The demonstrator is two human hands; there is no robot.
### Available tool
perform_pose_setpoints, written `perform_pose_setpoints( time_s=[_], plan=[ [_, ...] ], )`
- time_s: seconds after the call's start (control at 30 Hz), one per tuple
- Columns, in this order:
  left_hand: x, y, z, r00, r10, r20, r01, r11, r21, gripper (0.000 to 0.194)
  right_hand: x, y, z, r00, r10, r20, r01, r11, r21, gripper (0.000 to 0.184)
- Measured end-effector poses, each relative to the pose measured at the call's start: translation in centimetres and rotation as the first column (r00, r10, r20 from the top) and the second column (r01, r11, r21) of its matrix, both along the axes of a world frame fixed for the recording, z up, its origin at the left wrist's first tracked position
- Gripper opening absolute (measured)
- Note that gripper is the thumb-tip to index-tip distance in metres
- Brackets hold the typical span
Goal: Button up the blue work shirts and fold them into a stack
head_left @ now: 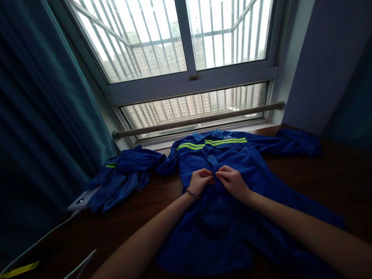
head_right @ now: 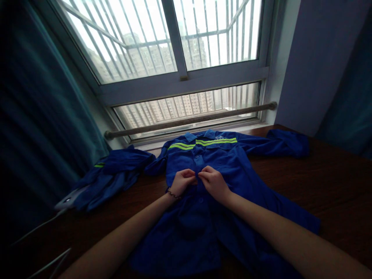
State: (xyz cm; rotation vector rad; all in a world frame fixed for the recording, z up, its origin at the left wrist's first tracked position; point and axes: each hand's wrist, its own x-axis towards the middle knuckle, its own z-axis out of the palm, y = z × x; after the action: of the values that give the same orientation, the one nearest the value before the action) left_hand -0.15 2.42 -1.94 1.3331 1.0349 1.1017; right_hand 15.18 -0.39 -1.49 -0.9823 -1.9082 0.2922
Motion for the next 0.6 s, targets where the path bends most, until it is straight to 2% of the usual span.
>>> perform_pose_setpoints(
  time_s=[0.1,0.3,0.6],
  plan=[
    [-0.05,0.12,-0.2,0.999,-0.023,0.032,0.024,0.999,-0.044,0.022,-0.06,-0.14,-0.29,0.999,-0.031,0.035,0.03,0.999,0.017,0.019],
    [-0.17,-0.25,0.26,0.996,-0.05,0.077,0.053,0.998,-0.035,0.027,0.03,-0.23,-0.24,0.994,-0.069,0.088,0.066,0.997,0.044,0.015],
    [-0.16,-0.09,-0.01,0.998,-0.056,0.025,0.056,0.998,0.011,0.028,-0.08,-0.56,0.08,0.982,-0.12,0.143,0.119,0.993,0.015,0.008]
  ],
)
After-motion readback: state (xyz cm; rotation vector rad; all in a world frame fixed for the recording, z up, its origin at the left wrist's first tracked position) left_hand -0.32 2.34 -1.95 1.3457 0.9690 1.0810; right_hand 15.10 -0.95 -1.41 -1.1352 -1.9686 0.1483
